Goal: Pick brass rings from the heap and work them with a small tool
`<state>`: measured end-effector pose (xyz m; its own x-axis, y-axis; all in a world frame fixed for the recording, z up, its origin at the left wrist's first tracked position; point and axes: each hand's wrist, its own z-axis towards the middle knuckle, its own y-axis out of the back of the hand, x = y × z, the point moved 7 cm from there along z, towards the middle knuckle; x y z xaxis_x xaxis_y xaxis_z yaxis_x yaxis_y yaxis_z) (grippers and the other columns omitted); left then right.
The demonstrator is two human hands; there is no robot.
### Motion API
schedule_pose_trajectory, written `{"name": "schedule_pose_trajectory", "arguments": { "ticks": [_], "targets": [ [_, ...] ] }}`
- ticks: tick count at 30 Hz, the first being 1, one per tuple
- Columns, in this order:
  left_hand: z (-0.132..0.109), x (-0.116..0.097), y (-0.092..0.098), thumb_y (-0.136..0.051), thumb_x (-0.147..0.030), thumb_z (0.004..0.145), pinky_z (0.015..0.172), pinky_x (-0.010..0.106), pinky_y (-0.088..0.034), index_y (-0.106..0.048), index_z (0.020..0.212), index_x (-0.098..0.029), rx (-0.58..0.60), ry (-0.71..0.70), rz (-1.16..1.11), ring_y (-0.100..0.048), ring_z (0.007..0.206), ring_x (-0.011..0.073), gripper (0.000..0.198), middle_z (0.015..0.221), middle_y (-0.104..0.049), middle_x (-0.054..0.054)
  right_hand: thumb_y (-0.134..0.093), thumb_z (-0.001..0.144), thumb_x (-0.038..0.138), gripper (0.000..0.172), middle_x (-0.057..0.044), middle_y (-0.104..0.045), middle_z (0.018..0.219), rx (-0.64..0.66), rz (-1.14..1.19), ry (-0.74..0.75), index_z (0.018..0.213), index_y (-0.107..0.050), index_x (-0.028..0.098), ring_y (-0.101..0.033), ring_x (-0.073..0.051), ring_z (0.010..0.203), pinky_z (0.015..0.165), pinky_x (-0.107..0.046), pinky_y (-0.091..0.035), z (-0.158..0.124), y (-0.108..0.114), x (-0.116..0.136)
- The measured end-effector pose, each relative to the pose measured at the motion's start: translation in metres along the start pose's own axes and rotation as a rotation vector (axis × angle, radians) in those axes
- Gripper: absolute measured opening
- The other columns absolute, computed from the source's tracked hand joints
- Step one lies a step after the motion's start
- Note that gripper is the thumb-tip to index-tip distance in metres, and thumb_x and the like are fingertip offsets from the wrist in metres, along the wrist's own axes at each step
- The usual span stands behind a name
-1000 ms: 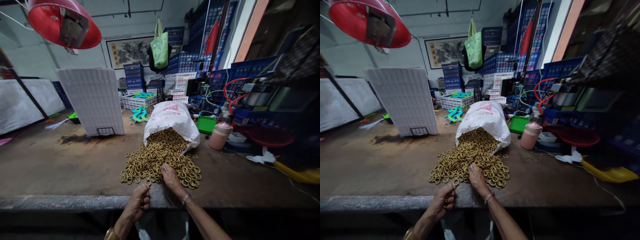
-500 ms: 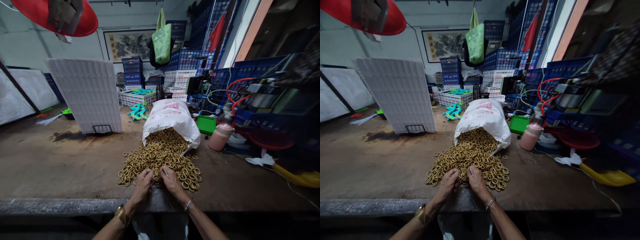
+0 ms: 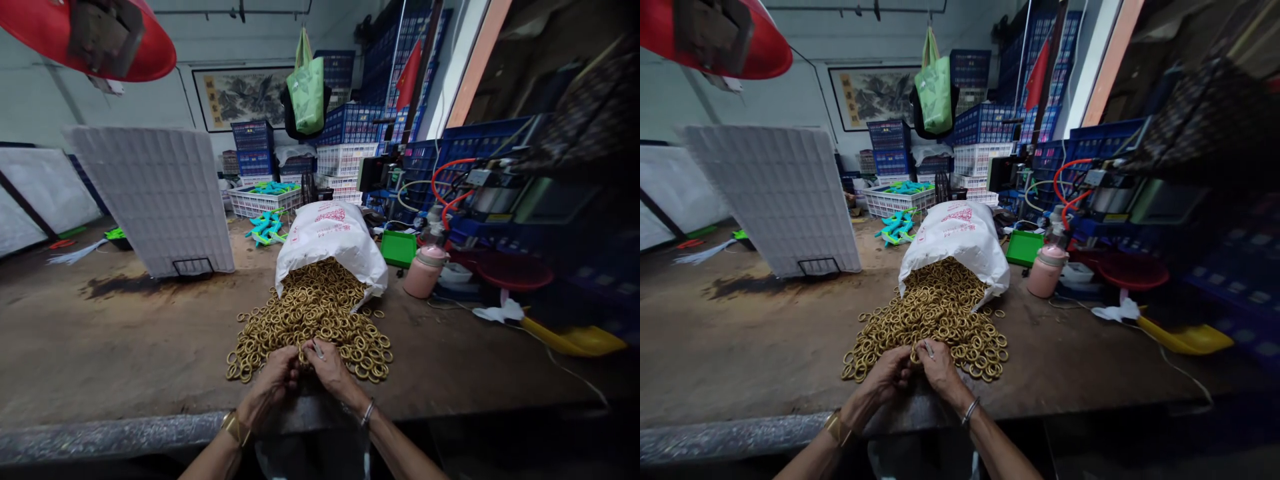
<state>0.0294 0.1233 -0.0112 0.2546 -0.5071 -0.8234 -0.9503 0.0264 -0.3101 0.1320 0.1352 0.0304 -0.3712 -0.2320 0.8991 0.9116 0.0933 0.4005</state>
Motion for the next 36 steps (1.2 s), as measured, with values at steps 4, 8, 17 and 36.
{"name": "schedule_pose_trajectory", "arguments": {
  "ticks": [4,8,17,36],
  "targets": [
    [-0.001,0.004,0.002,-0.061,-0.036,0.062,0.035,0.014,-0.018,-0.046,0.067,-0.016,0.028,0.082,-0.055,-0.036,0.035,0.0027,0.025,0.050,-0.044,-0.007,-0.041,0.079,0.030,0.023,0.004,-0.048,0.058,-0.004,0.027,0.005,0.066,-0.055,0.016,-0.042,-0.009,0.056,0.054,-0.020,-0.032,-0.001,-0.004,-0.003],
    [0.002,0.004,0.005,-0.061,-0.033,0.063,0.035,0.014,-0.018,-0.047,0.070,-0.016,0.042,0.105,-0.105,-0.036,0.035,0.0024,0.023,0.052,-0.045,-0.006,-0.042,0.077,0.028,0.021,0.004,-0.048,0.057,-0.024,0.063,-0.055,0.065,-0.055,0.016,-0.042,-0.009,0.055,0.054,-0.020,-0.032,0.002,-0.006,-0.006],
    [0.011,-0.004,0.009,-0.059,-0.029,0.061,0.034,0.015,-0.019,-0.046,0.062,-0.017,-0.044,-0.140,-0.035,-0.033,0.034,0.0033,0.018,0.045,-0.039,-0.008,-0.050,0.067,0.028,0.012,0.006,-0.045,0.053,-0.053,0.299,-0.209,0.063,-0.054,0.017,-0.038,-0.007,0.049,0.049,-0.019,-0.032,0.008,-0.005,-0.019],
    [-0.036,-0.053,-0.021,-0.045,-0.016,0.074,0.078,0.026,-0.043,-0.064,0.091,-0.016,0.000,-0.801,0.576,-0.059,0.084,0.0159,0.026,0.092,-0.066,0.006,-0.056,0.064,0.032,0.020,0.012,-0.036,0.047,0.107,0.731,-0.546,0.077,-0.045,0.021,-0.022,-0.001,0.031,0.031,-0.015,-0.015,-0.008,-0.014,-0.019]
  ]
}}
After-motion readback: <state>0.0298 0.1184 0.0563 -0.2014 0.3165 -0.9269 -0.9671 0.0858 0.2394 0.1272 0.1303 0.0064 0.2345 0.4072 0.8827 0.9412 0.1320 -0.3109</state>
